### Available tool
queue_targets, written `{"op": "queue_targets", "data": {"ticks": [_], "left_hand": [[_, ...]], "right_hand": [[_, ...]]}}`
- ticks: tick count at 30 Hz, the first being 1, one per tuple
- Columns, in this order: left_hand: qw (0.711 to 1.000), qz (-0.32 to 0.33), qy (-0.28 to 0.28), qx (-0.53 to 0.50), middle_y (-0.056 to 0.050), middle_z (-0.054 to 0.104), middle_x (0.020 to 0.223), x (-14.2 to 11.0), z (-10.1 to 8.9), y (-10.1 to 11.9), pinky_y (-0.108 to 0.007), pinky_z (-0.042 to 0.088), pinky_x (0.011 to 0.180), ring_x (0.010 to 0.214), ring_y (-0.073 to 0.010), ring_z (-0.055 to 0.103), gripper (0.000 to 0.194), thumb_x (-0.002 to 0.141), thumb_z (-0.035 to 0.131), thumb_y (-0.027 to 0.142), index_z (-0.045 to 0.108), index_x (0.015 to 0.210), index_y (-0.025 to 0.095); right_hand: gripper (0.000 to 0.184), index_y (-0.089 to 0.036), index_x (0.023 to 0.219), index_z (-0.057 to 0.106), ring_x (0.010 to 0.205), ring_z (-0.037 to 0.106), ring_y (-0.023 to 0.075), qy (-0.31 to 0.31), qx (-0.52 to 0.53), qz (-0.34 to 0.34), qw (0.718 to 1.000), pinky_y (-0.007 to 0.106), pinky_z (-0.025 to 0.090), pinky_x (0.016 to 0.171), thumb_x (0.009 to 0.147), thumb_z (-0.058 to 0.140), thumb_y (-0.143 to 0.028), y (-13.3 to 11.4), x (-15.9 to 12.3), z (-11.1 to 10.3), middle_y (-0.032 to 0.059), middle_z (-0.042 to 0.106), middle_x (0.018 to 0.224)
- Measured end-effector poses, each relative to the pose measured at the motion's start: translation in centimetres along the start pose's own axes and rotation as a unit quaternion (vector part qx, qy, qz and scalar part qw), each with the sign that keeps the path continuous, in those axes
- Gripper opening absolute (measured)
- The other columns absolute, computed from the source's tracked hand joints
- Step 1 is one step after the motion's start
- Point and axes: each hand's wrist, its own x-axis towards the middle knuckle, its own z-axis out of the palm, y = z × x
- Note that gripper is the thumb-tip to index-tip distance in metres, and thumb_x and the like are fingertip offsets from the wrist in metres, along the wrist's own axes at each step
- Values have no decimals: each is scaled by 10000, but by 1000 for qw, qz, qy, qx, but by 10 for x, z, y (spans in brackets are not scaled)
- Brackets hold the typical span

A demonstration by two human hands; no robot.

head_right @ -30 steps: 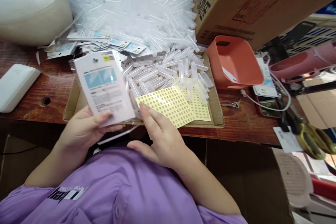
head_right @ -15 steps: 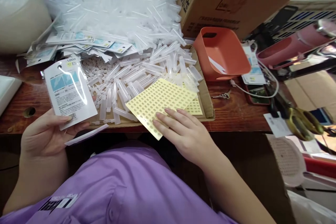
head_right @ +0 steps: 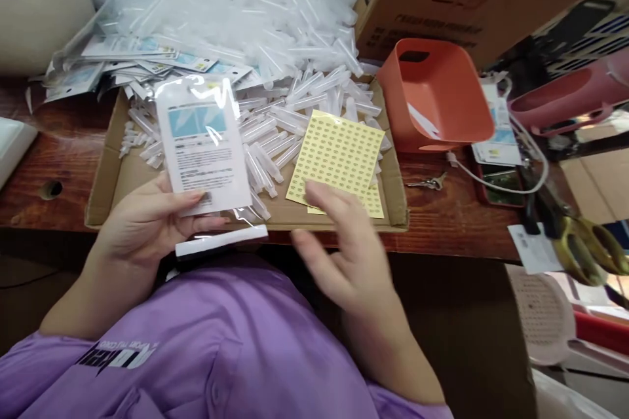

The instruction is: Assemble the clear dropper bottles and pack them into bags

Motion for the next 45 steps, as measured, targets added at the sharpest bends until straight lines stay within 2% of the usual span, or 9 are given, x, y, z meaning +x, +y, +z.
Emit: {"op": "queue_targets", "data": {"ticks": [3, 7, 12, 14, 20, 23, 27, 36, 45], "left_hand": [[997, -24, -67, 5, -97, 748, 1109, -3, -1, -8, -259, 644, 677, 910, -258, 749, 342, 789, 695, 81, 677, 1121, 162], [996, -25, -77, 30, -79, 724, 1192, -16, -15, -14, -241, 633, 706, 1004, -265, 726, 330, 811, 725, 140, 692, 1130, 219], [997, -34, -57, 46, -58, 737, 1161, -31, -37, -17, -213, 617, 750, 972, -210, 732, 238, 859, 703, 206, 722, 1096, 225], [997, -55, -61, 10, -63, 748, 1126, -35, -43, -18, -233, 624, 727, 932, -209, 738, 213, 867, 684, 210, 730, 1075, 216], [995, -80, -50, -22, -83, 713, 1211, -41, -51, -25, -245, 606, 721, 921, -211, 733, 280, 878, 658, 201, 698, 1155, 208], [992, -79, -87, -41, -83, 692, 1257, -42, -49, -31, -299, 571, 878, 1063, -237, 696, 296, 905, 612, 161, 691, 1187, 205], [987, -88, -123, -54, -87, 703, 1230, -40, -48, -38, -379, 480, 1034, 1147, -257, 657, 323, 911, 588, 131, 683, 1214, 193], [982, -100, -134, -93, -103, 736, 1129, -36, -51, -39, -376, 517, 999, 1084, -257, 691, 263, 895, 584, 124, 718, 1120, 150], [980, -93, -161, -75, -57, 733, 1142, -34, -49, -42, -321, 563, 950, 1143, -238, 665, 257, 872, 647, 142, 715, 1112, 202]], "right_hand": [[613, -286, 1531, 222, 1034, 682, 204, -121, 166, 59, 977, 361, 610, 841, 978, 482, -333, -18, 10, 34, 127, 528, 1409], [745, -327, 1561, 1, 887, 694, 153, -163, 193, 83, 964, 323, 623, 753, 985, 473, -352, -23, 12, 54, 135, 487, 1445], [525, -353, 1395, 505, 827, 671, 123, -146, 179, 43, 972, 249, 611, 694, 908, 619, -194, -28, 4, 59, 40, 639, 1201], [471, -341, 1314, 599, 844, 666, 128, -126, 132, 36, 983, 240, 610, 712, 881, 655, -167, -31, 1, 61, 28, 665, 1103], [555, -328, 1388, 540, 1083, 647, 237, -156, -34, -64, 985, 370, 608, 894, 858, 697, -288, -32, -3, 56, 90, 615, 1207], [587, -217, 1388, 538, 1313, 509, 338, -194, -130, -141, 962, 497, 491, 1076, 841, 712, -342, -35, 3, 51, 175, 513, 1398], [540, -167, 1402, 498, 1346, 500, 298, -252, -134, -247, 926, 473, 448, 1115, 908, 629, -341, -39, 11, 54, 178, 547, 1412], [538, -123, 1363, 536, 1304, 547, 292, -209, -142, -286, 924, 443, 494, 1078, 884, 668, -329, -34, 8, 62, 172, 637, 1306], [515, -141, 1369, 547, 1228, 612, 267, -192, -141, -250, 939, 376, 553, 1031, 874, 673, -210, -43, 5, 61, 153, 665, 1263]]}}
